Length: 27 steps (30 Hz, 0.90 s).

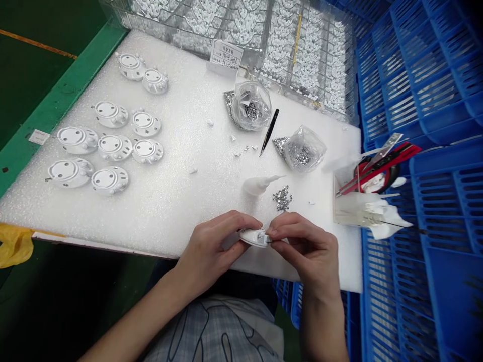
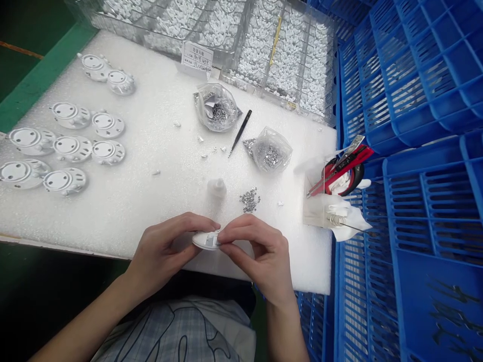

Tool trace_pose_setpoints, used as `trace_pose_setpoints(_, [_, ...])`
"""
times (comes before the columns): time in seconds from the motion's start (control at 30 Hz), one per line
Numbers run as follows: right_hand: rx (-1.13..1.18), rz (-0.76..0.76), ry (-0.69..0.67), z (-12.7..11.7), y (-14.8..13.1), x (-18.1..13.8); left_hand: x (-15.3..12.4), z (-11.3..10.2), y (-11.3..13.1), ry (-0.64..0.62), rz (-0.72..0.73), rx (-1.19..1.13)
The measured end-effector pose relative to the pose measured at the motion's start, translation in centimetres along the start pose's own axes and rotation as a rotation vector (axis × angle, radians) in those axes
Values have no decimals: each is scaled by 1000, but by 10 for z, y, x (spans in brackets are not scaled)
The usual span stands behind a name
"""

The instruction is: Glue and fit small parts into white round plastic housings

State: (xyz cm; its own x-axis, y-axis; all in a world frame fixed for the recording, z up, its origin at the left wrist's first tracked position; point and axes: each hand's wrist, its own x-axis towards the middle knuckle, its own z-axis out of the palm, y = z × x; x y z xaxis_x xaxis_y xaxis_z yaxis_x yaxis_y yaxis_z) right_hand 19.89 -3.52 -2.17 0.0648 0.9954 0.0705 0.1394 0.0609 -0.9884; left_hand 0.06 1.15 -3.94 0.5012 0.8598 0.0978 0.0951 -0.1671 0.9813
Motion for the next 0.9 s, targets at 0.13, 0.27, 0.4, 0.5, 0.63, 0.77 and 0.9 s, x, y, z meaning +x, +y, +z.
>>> trace_pose_setpoints(0.13, [-23,-15,49,5,0,-2,-1,1,0,7,27,-9])
trace_pose_setpoints(0.27, [-26,11,61,6,0,-2,-1,1,0,6,18,-12])
trace_pose_setpoints(0.4, [27,41,60,5,0,-2,0,0,3,6,-13,3])
trace_pose_setpoints(0.5, [-8,12,38,5,-2,-2,0,0,4,0,-9,10])
trace_pose_setpoints(0.63, [-48,-54,-9,3,-4,-2,-2,0,3,-5,7,23])
trace_pose_setpoints(0.77, [-97,-54,-16,-1,-4,-2,-2,1,2,-4,16,42])
trace_pose_setpoints(0.9, [-87,-15,-34,-2,-4,-2,-1,1,3,-5,14,46])
